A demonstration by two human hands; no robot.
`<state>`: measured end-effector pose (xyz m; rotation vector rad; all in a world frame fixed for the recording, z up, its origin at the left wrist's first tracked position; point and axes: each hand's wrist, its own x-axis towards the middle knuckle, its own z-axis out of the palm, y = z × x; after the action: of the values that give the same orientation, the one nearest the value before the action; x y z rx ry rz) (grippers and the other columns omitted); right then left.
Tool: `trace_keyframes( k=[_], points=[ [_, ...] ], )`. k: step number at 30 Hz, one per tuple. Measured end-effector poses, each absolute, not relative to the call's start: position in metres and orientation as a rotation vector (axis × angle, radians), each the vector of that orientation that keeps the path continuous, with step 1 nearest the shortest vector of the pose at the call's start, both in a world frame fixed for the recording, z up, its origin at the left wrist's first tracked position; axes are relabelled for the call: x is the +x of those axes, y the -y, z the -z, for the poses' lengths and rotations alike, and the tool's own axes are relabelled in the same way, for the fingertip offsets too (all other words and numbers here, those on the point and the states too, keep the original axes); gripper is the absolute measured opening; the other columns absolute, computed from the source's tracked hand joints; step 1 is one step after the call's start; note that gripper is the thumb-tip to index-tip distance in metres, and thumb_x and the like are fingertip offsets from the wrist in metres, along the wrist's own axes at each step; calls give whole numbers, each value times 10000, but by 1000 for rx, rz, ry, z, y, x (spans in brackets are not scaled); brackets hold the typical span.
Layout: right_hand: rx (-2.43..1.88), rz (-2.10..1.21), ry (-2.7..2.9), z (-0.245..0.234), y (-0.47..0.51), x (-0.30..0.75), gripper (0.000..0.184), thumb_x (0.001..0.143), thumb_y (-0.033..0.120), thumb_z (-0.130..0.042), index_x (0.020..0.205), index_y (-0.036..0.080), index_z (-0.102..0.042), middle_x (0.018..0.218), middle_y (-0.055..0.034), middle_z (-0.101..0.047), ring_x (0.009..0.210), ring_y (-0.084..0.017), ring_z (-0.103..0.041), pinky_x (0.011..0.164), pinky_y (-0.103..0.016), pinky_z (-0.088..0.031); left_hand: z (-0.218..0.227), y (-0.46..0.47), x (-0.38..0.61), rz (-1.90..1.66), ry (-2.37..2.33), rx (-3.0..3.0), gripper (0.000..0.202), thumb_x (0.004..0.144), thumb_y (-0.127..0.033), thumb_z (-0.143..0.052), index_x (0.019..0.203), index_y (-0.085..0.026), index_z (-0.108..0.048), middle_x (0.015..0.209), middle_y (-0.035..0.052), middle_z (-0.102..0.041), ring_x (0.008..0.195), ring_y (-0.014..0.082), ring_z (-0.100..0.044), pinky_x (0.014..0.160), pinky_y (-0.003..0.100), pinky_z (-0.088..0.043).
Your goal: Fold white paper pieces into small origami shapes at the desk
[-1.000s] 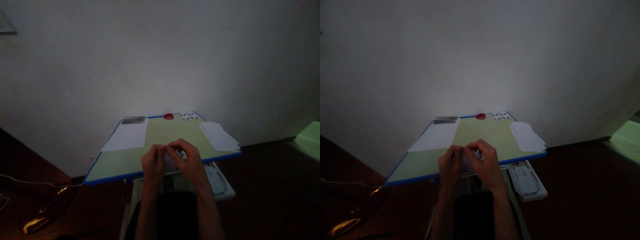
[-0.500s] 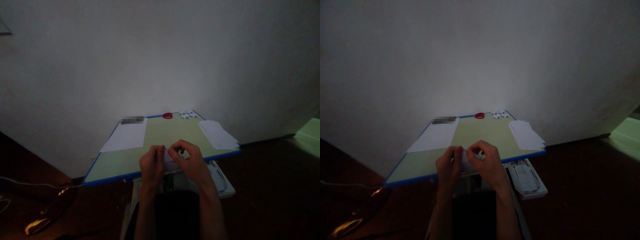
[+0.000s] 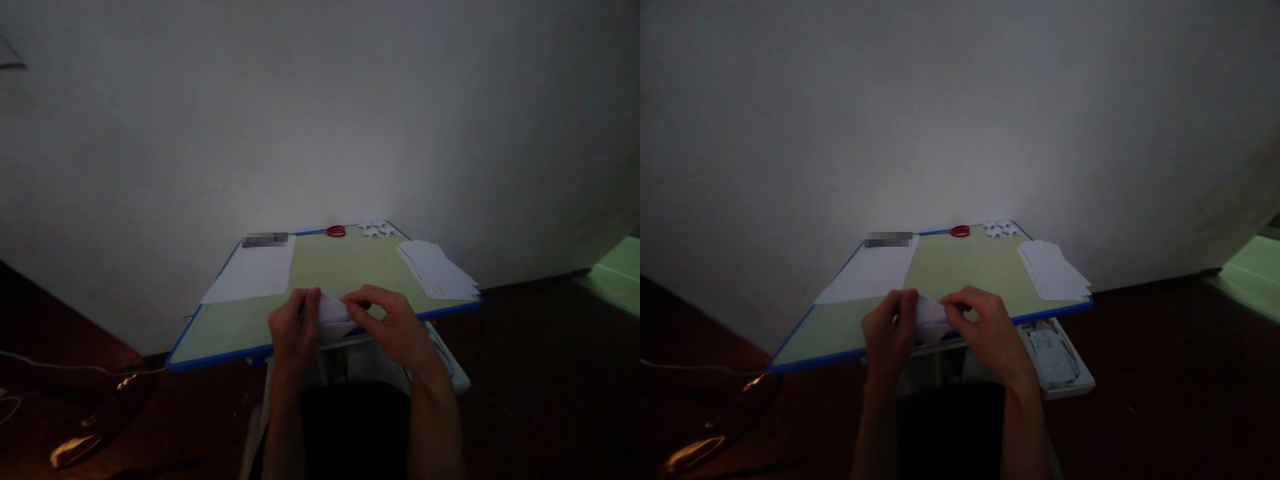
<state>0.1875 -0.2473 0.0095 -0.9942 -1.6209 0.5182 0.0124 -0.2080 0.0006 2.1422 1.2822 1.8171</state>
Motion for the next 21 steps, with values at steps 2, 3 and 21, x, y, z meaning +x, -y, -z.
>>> trace_keyframes(
  k=[2,3,21],
  points=[
    [-987,-587,1599,-8,249,191,186,937,239,-683,1092,240,-785,870,-3,-736,817,-159,-667,784,-292,-531,-1,208,13,-1821,-1282,2130,280,962,-237,-589,691,-180,-625,548,-51,-608,481,85,-541,507,199,-372],
    [-987,-624,1581,-8,249,193,261,939,251,-687,1189,249,-759,861,4,-733,807,-156,-667,788,-293,-534,-2,208,13,-1821,-1277,2124,284,959,-234,-586,682,-181,-620,546,-52,-605,482,85,-539,505,198,-371],
    [-910,-775,1387,2,223,170,376,794,371,-837,1132,223,-769,911,-17,-715,781,-155,-634,743,-290,-524,3,203,22,-1954,-1478,1729,342,994,-353,-554,697,-184,-576,534,-66,-491,509,101,-466,508,213,-336]
  ],
)
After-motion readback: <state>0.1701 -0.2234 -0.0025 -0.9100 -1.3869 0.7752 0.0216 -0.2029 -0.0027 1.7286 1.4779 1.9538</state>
